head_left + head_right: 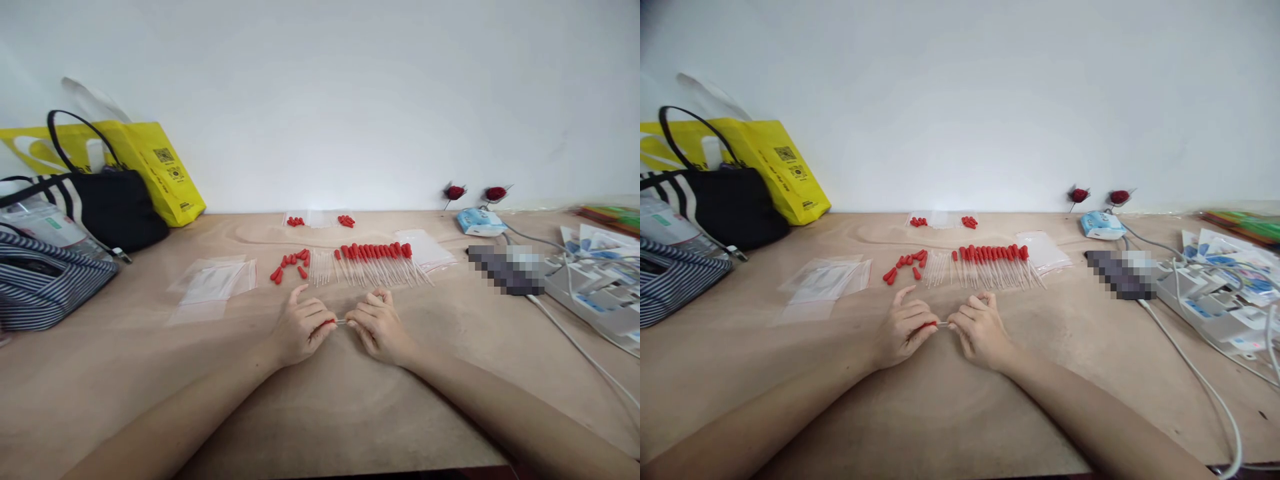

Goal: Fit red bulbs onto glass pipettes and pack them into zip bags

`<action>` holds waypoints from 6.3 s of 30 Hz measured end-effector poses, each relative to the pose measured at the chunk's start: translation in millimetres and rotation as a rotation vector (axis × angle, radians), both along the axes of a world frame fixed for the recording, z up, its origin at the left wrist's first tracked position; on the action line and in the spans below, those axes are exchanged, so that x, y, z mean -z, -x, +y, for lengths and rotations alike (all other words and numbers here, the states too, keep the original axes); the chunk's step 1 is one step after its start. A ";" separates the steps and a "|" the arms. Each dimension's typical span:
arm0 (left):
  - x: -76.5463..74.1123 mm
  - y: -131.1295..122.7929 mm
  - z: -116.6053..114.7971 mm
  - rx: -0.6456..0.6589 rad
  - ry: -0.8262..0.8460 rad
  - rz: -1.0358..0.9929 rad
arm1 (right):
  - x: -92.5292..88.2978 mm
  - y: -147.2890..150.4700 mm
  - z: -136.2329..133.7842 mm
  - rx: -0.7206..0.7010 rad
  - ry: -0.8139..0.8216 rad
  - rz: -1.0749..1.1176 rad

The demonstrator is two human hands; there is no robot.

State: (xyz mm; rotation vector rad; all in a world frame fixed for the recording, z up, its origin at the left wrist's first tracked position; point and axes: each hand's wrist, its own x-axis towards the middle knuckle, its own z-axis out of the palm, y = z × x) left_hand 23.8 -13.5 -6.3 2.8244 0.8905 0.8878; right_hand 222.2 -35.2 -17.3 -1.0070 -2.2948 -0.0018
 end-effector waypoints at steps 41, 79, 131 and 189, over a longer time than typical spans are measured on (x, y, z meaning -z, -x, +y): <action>12.1 26.7 54.6 -0.557 -0.140 0.201 | -9.5 34.8 93.3 0.784 0.270 -0.045; 4.7 13.1 10.4 -0.221 0.024 0.054 | -15.0 -41.7 20.4 0.183 0.297 -0.235; 4.4 1.5 2.5 -0.104 0.108 0.000 | -2.6 -7.5 3.9 -0.008 -0.079 -0.053; -0.6 27.4 37.1 -0.645 -0.009 -0.088 | -6.2 4.5 46.2 0.508 0.167 0.109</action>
